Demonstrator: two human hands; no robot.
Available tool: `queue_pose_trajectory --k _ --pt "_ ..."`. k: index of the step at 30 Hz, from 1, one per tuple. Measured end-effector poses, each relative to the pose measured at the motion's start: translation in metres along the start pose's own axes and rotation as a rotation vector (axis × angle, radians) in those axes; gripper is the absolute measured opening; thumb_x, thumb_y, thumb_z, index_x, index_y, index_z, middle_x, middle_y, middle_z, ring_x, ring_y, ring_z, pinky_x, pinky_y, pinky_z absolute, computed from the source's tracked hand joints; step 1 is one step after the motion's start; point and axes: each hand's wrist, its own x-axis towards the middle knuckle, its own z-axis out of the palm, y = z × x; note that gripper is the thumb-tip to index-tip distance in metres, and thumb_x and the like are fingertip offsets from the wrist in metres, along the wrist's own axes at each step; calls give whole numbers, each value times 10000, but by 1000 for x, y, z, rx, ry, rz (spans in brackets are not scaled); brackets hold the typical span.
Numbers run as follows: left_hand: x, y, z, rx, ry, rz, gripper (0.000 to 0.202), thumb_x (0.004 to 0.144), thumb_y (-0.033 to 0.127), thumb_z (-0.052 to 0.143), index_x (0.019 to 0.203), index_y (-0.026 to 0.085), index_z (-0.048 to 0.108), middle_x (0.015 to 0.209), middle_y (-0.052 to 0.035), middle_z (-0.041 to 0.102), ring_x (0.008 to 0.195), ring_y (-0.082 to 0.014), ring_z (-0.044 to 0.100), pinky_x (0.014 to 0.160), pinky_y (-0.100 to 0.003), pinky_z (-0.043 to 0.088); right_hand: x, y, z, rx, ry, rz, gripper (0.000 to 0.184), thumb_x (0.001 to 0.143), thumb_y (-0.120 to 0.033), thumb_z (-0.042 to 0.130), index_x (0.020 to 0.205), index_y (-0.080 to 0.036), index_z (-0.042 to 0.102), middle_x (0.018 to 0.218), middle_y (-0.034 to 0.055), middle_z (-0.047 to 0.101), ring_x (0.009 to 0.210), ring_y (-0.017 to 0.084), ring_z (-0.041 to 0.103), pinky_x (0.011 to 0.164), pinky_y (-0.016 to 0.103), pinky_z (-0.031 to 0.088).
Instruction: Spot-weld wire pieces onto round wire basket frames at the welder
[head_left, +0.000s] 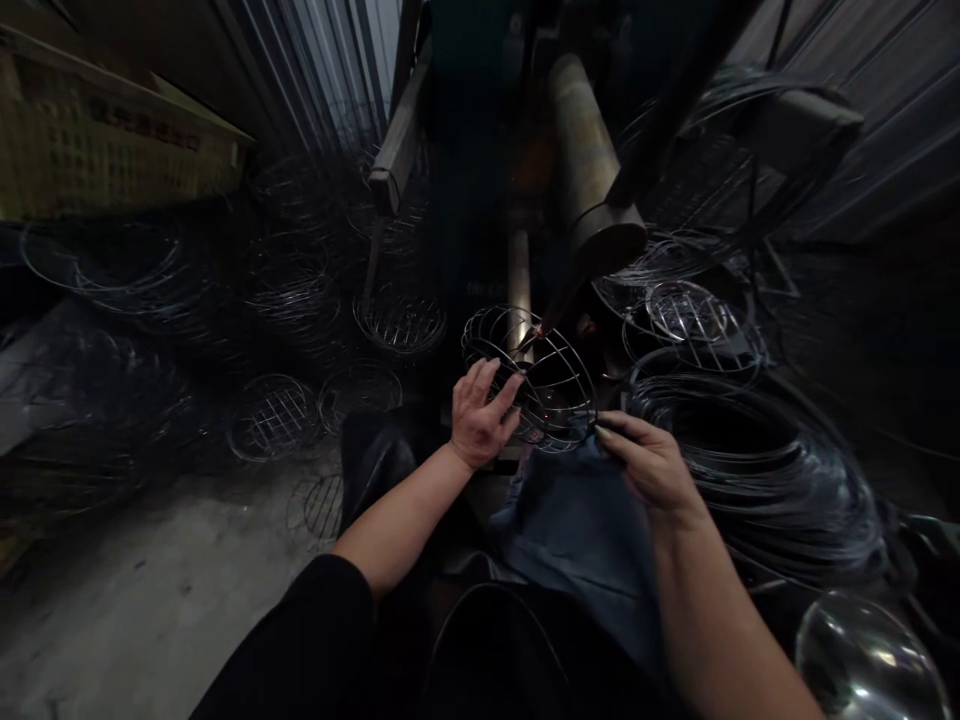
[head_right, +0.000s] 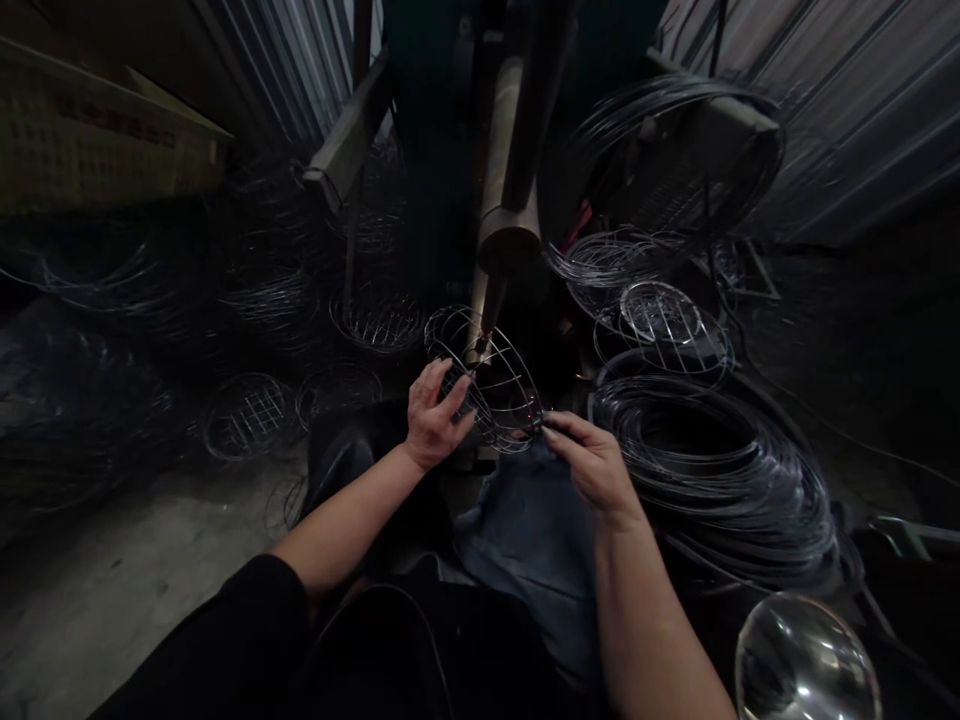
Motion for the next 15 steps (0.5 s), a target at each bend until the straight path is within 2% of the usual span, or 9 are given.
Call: queue_pose_trajectory --k 1,3,6,8,12,15 --pt "3 0 3 29 37 42 446 803 363 627 1232 239 612 1355 -134 475 1284 -304 404 1031 -447 348 -2 2 4 -18 1 -33 260 613 -368 810 804 -208 735 757 16 652 599 115 538 542 242 439" --pt "9 0 7 54 85 41 400 808 408 629 1168 234 655 1281 -134 519 1222 -295 450 998 -438 377 -6 0 14 -68 -43 -59 215 661 -359 776 799 -203 722 746 14 638 602 114 525 540 240 429" --pt "11 3 7 7 79 -51 311 826 403 619 1069 228 701 1089 -104 584 1083 -242 512 946 -392 424 -10 -9 26 -103 -94 -37 204 716 -354 735 840 -197 698 600 -25 561 516 94 456 483 220 375" --pt "9 5 6 -70 58 -103 302 839 371 612 1076 203 696 1019 -96 583 1009 -208 531 914 -356 451 -11 -15 32 -81 -56 -40 217 731 -365 723 860 -195 679 543 -46 517 465 83 409 437 209 328" --pt "12 6 7 -185 61 -196 338 830 334 632 1124 172 668 1072 -110 554 1018 -193 542 913 -331 467 -3 -27 42 -40 50 -76 255 725 -388 724 868 -189 654 553 -45 526 431 75 379 396 203 285" --pt "18 6 11 -202 57 -281 328 813 320 652 1111 185 671 1094 -106 547 1045 -198 544 934 -336 460 8 -32 47 -114 89 -148 255 731 -402 710 840 -182 644 549 -50 493 435 75 374 400 205 295"
